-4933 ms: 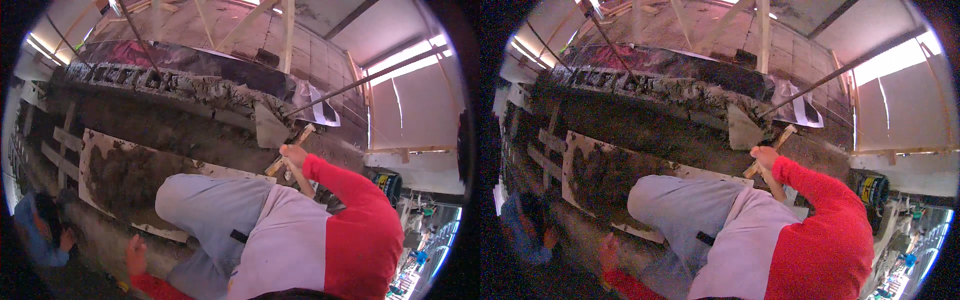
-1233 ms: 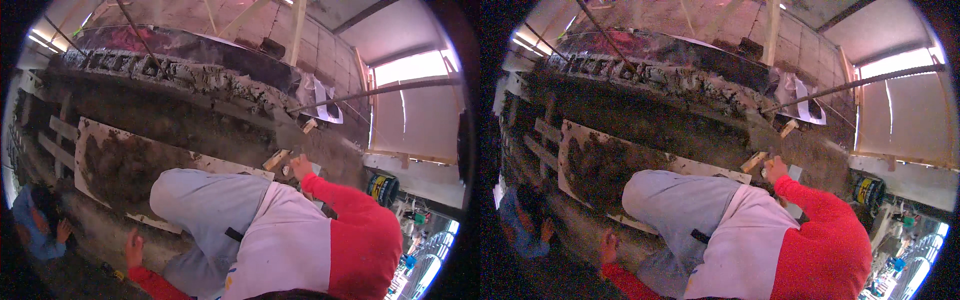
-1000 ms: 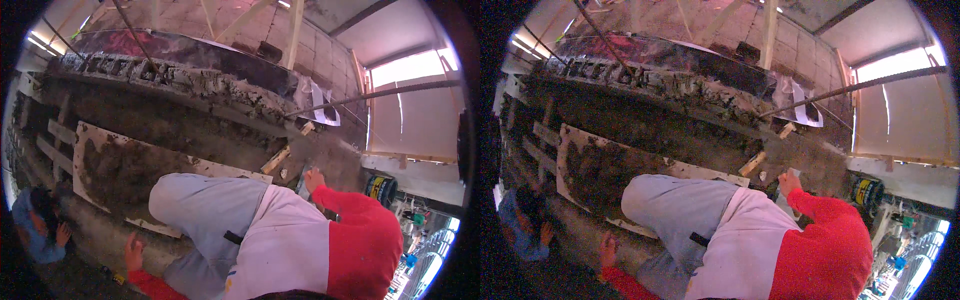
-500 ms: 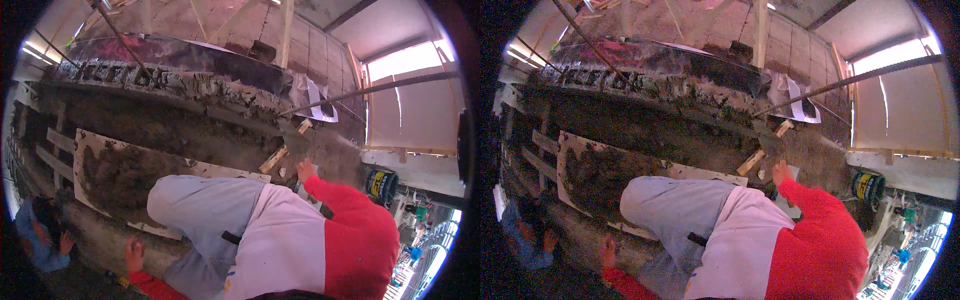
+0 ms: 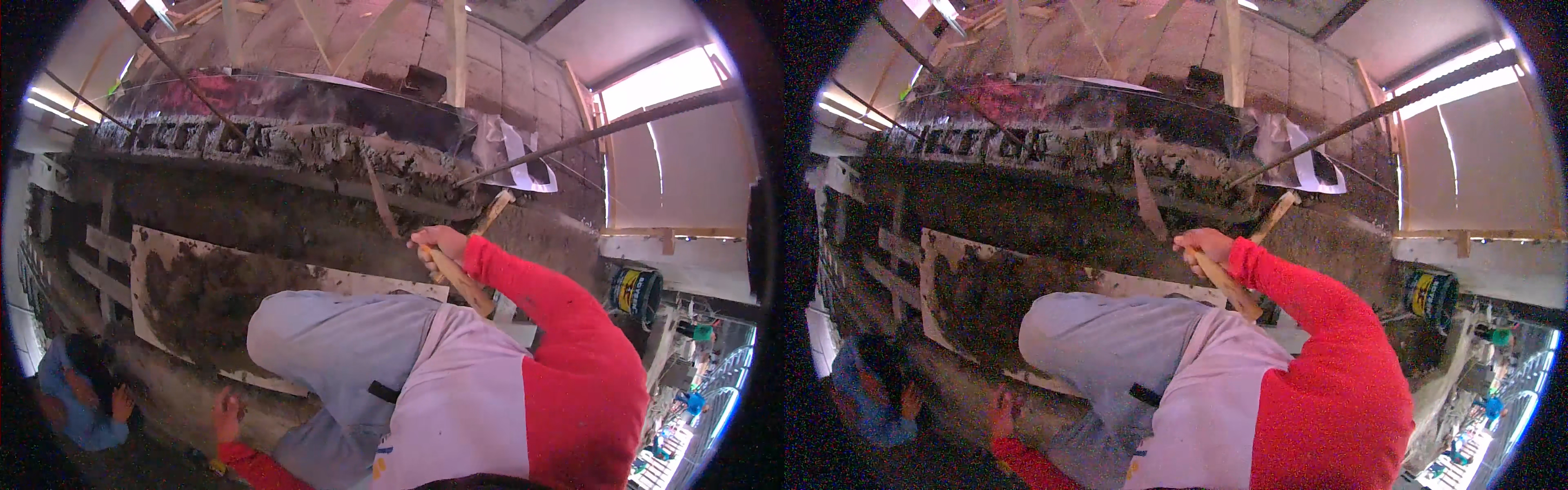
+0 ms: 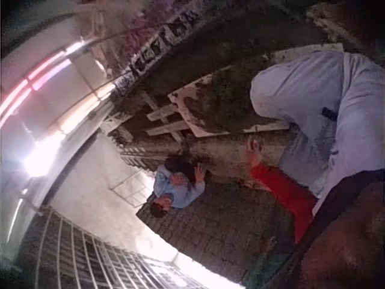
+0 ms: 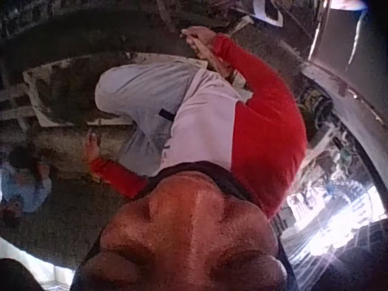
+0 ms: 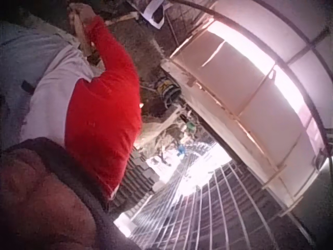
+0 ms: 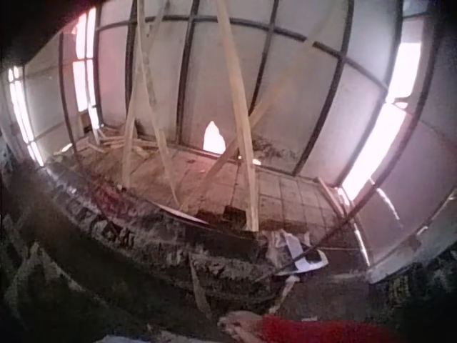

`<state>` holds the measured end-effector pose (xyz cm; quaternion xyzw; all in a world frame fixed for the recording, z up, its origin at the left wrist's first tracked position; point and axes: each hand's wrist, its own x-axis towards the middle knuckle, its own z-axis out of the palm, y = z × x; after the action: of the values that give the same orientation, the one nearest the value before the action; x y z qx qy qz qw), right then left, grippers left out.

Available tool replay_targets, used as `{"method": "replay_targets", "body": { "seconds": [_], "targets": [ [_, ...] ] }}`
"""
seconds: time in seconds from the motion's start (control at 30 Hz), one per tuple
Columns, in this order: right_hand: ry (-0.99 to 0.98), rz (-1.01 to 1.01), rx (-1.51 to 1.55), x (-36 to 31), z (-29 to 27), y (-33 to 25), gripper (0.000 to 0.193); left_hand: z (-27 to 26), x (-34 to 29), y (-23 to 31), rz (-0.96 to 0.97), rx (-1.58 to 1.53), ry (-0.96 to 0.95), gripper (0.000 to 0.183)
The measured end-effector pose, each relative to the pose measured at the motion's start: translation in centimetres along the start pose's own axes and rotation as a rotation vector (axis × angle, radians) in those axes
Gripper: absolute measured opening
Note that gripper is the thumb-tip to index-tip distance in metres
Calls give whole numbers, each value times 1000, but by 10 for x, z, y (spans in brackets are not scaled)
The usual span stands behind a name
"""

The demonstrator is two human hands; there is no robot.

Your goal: The person scoops cement from a board using a trowel and applies it to a brick wall. They repeatedly smooth the cement on the wall surface while kneeling on the floor.

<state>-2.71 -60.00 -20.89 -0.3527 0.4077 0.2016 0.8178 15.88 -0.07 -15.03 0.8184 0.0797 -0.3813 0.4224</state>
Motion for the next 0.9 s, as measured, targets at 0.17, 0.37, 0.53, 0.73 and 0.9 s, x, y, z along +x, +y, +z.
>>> {"method": "replay_targets", "body": {
  "seconds": [0.17, 0.37, 0.53, 0.73, 0.9],
  "targets": [
    [-48, -78, 425, -5, -11, 17, 18, -1, 1, -7, -40, -30, 21, 61],
    [-8, -145, 566, -42, -34, 32, 16, 0, 1, -3, -81, -28, -14, 67],
    [149, -163, 538, -60, -35, 30, 19, 5, -1, 2, -83, -6, 10, 65],
    [143, -176, 398, -53, -24, 11, 18, 2, 5, -9, -70, -8, -11, 53],
    [181, -158, 431, -33, -14, 4, 16, 1, 7, -6, -39, 31, -3, 49]
  ]
}}
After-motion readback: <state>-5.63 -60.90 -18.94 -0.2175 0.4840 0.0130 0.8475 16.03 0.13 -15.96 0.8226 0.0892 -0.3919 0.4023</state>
